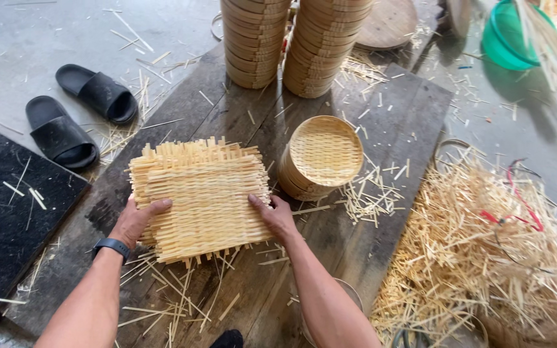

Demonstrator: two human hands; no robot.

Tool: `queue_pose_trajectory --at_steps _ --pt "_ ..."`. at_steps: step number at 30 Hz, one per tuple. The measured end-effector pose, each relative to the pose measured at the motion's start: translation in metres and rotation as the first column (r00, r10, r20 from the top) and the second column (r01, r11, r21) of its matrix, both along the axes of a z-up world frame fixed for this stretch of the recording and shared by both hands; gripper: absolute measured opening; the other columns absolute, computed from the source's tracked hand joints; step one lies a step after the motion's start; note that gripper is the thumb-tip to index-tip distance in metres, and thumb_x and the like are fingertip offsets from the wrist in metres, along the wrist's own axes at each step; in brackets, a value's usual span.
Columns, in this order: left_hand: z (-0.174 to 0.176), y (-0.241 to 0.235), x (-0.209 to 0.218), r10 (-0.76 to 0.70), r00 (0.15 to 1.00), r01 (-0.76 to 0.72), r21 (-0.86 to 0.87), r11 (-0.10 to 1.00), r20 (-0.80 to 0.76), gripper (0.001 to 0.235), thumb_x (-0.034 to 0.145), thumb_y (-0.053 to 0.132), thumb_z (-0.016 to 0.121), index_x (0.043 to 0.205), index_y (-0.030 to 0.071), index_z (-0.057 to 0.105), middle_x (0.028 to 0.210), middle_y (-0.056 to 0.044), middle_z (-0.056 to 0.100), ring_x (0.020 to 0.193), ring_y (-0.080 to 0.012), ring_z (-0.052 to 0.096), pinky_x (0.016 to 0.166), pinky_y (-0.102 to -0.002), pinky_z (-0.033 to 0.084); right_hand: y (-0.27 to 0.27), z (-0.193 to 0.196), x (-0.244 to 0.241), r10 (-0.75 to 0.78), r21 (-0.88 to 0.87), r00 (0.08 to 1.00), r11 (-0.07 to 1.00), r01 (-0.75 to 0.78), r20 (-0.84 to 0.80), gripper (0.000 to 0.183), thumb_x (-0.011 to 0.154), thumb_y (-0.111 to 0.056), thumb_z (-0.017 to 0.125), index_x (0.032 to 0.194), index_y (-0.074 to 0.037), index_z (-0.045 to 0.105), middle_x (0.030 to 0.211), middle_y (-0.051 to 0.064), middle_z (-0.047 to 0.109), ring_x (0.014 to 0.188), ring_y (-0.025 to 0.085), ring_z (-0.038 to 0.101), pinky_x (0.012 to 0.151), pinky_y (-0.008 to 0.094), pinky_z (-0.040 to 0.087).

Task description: The person sits on the floor and repeatedly places a circular bamboo frame onto a flat woven bamboo mat, then uses shears to trim the excess mat around the frame. The trimmed circular pieces are stacked into a growing pile.

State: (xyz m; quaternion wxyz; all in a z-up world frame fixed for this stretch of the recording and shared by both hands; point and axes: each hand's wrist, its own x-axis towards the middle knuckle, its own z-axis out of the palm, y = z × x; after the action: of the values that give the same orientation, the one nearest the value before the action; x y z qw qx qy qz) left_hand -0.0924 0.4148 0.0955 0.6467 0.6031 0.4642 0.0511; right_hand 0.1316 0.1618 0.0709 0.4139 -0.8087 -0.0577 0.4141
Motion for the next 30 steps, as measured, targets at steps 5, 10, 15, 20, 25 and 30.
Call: queue_pose_trajectory --at_steps 5,10,15,20,25,30 --pt "-0.008 -0.008 -0.006 0.109 0.994 -0.11 0.033 0.993 0.027 0.106 0.068 0.053 0.079 0.153 0.004 0.038 0.136 -0.02 0.063 0.124 -0.0322 0.063 0.107 -0.045 0.048 -0.011 0.029 -0.028 0.007 -0.008 0.998 1.0 -0.006 0.067 0.089 0.091 -0.063 0.05 0.159 -0.011 0.028 0.164 0.018 0.03 0.151 0.035 0.029 0.121 0.056 0.026" --pt "-0.015 -0.004 -0.014 0.122 0.991 -0.122 0.016 0.992 -0.048 0.118 0.07 0.059 0.078 0.161 0.009 0.022 0.151 -0.019 0.047 0.138 -0.0329 0.048 0.114 -0.049 0.039 0.008 0.038 -0.05 0.126 0.094 0.973 0.985 -0.146 0.195 0.09 0.095 -0.049 0.06 0.16 -0.008 0.013 0.165 0.018 0.02 0.152 0.035 0.021 0.122 0.053 0.02" --pt "-0.007 -0.026 -0.019 0.372 0.907 -0.222 0.527 0.82 -0.196 0.131 0.066 0.068 0.086 0.158 0.003 0.019 0.159 -0.028 0.021 0.147 -0.0408 0.02 0.115 -0.059 0.019 -0.037 0.049 -0.056 -0.11 0.148 0.973 0.986 0.081 0.202 0.065 0.096 -0.039 0.059 0.151 -0.009 0.04 0.149 0.016 0.052 0.133 0.031 0.055 0.111 0.048 0.045" --pt "0.011 -0.082 -0.027 -0.256 0.826 0.564 0.732 0.383 -0.502 0.114 0.058 0.081 0.078 0.154 0.028 0.043 0.162 -0.012 0.028 0.15 -0.0314 0.025 0.12 -0.051 0.02 -0.153 0.054 -0.065 -0.48 0.367 0.872 0.831 0.417 0.096 0.042 0.097 -0.032 0.06 0.126 -0.003 0.067 0.117 0.008 0.072 0.1 0.018 0.073 0.081 0.034 0.062" --pt "0.035 -0.086 -0.018 -0.366 0.616 0.783 0.596 0.181 -0.698 0.087 0.068 0.07 0.074 0.143 0.031 0.053 0.163 -0.012 0.031 0.151 -0.0307 0.026 0.122 -0.044 0.027 -0.272 0.037 -0.093 -0.675 0.378 0.738 0.68 0.629 -0.014 0.036 0.1 -0.029 0.061 0.12 0.0 0.069 0.103 0.013 0.072 0.087 0.021 0.071 0.07 0.033 0.058" --pt "0.054 -0.084 -0.015 -0.441 0.682 0.731 0.555 0.397 -0.583 0.076 0.067 0.054 0.079 0.137 0.028 0.063 0.155 -0.009 0.049 0.135 -0.0291 0.051 0.11 -0.042 0.045 -0.35 0.022 -0.131 -0.725 0.357 0.678 0.606 0.711 -0.12 0.037 0.101 -0.031 0.058 0.12 0.0 0.066 0.097 0.009 0.071 0.082 0.02 0.069 0.068 0.034 0.057"
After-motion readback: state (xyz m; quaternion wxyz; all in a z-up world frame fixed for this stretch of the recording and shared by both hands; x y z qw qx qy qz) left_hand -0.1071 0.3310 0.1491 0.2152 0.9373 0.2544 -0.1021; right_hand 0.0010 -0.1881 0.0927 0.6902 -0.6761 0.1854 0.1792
